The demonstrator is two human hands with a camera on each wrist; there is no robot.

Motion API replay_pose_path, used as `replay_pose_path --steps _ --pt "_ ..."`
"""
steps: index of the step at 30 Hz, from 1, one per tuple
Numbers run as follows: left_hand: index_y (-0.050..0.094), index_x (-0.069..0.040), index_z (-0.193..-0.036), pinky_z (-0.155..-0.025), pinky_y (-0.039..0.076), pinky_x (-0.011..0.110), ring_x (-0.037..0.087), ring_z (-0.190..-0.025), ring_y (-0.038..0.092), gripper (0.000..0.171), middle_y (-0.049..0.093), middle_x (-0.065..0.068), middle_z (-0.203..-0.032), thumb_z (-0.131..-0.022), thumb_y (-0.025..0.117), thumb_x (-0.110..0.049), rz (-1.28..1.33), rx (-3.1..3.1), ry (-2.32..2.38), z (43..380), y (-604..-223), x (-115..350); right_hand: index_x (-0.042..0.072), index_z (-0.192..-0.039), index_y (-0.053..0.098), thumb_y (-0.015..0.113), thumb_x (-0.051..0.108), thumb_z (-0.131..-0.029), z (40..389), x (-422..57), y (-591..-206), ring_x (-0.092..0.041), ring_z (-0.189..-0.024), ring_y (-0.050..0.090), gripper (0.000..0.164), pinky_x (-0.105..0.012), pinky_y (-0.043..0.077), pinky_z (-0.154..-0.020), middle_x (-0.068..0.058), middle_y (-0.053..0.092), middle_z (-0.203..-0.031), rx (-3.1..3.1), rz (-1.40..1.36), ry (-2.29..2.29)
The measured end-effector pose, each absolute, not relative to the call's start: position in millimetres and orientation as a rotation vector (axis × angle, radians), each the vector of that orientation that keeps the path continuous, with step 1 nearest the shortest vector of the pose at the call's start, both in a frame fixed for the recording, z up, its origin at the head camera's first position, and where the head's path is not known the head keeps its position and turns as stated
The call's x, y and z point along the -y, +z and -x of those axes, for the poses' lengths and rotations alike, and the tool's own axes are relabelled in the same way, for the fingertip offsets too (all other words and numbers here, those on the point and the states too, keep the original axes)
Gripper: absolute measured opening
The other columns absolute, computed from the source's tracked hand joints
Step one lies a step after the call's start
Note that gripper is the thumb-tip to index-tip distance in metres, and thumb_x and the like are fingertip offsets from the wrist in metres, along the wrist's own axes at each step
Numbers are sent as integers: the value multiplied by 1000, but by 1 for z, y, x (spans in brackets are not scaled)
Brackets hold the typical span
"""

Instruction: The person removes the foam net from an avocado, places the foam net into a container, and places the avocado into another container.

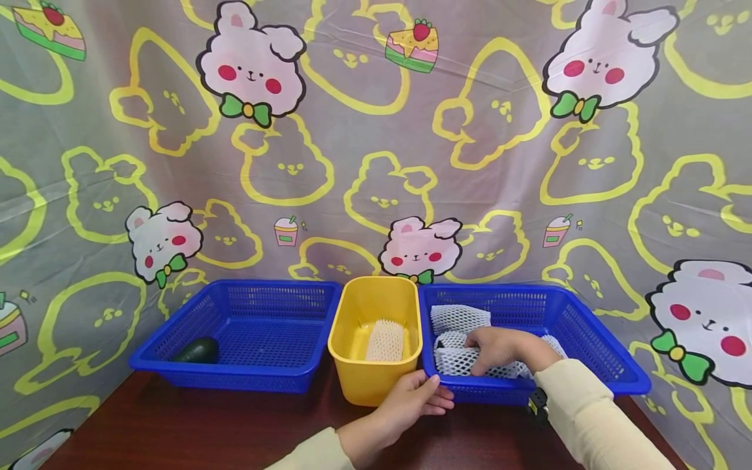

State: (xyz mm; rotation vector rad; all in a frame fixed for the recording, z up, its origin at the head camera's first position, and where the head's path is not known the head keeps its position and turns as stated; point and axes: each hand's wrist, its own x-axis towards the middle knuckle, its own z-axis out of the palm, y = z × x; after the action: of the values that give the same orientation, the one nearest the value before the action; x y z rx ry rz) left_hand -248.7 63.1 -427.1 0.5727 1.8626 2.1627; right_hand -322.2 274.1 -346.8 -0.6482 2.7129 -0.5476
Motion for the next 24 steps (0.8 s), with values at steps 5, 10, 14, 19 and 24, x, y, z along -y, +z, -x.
replay_pose_path --steps 5,10,14,19,24 --pt "61 11 -101 -73 56 36 31 -84 70 29 68 24 -91 -103 45 -13 -566 -1858 2167 249 -428 -63 -1 -110 61 74 10 -60 321 -276 -346 -21 -93 54 53 -44 45 -86 -5 60 -103 -2738 680 -548" --pt "61 11 -101 -73 56 36 31 -84 70 28 68 25 -92 -103 45 -12 -566 -1860 2163 248 -426 -63 1 -110 60 78 16 -61 319 -280 -343 -20 -90 53 55 -42 46 -81 -3 59 -100 -2766 701 -564" --pt "60 12 -102 -74 56 37 32 -85 70 29 68 25 -93 -104 44 -12 -574 -1870 2152 248 -425 -63 1 -112 59 82 22 -62 318 -284 -341 -21 -93 54 59 -44 46 -82 -3 60 -103 -2781 702 -590" --pt "60 12 -101 -74 56 39 33 -85 70 29 69 23 -91 -104 44 -12 -573 -1869 2154 249 -426 -63 2 -113 59 84 25 -63 317 -288 -341 -20 -92 53 60 -40 46 -81 -2 60 -102 -2782 700 -658" --pt "61 10 -100 -73 56 38 32 -84 70 28 69 21 -90 -103 45 -13 -567 -1864 2166 250 -428 -64 2 -114 58 84 29 -64 316 -292 -339 -20 -93 53 62 -40 46 -80 -3 59 -103 -2804 714 -693"
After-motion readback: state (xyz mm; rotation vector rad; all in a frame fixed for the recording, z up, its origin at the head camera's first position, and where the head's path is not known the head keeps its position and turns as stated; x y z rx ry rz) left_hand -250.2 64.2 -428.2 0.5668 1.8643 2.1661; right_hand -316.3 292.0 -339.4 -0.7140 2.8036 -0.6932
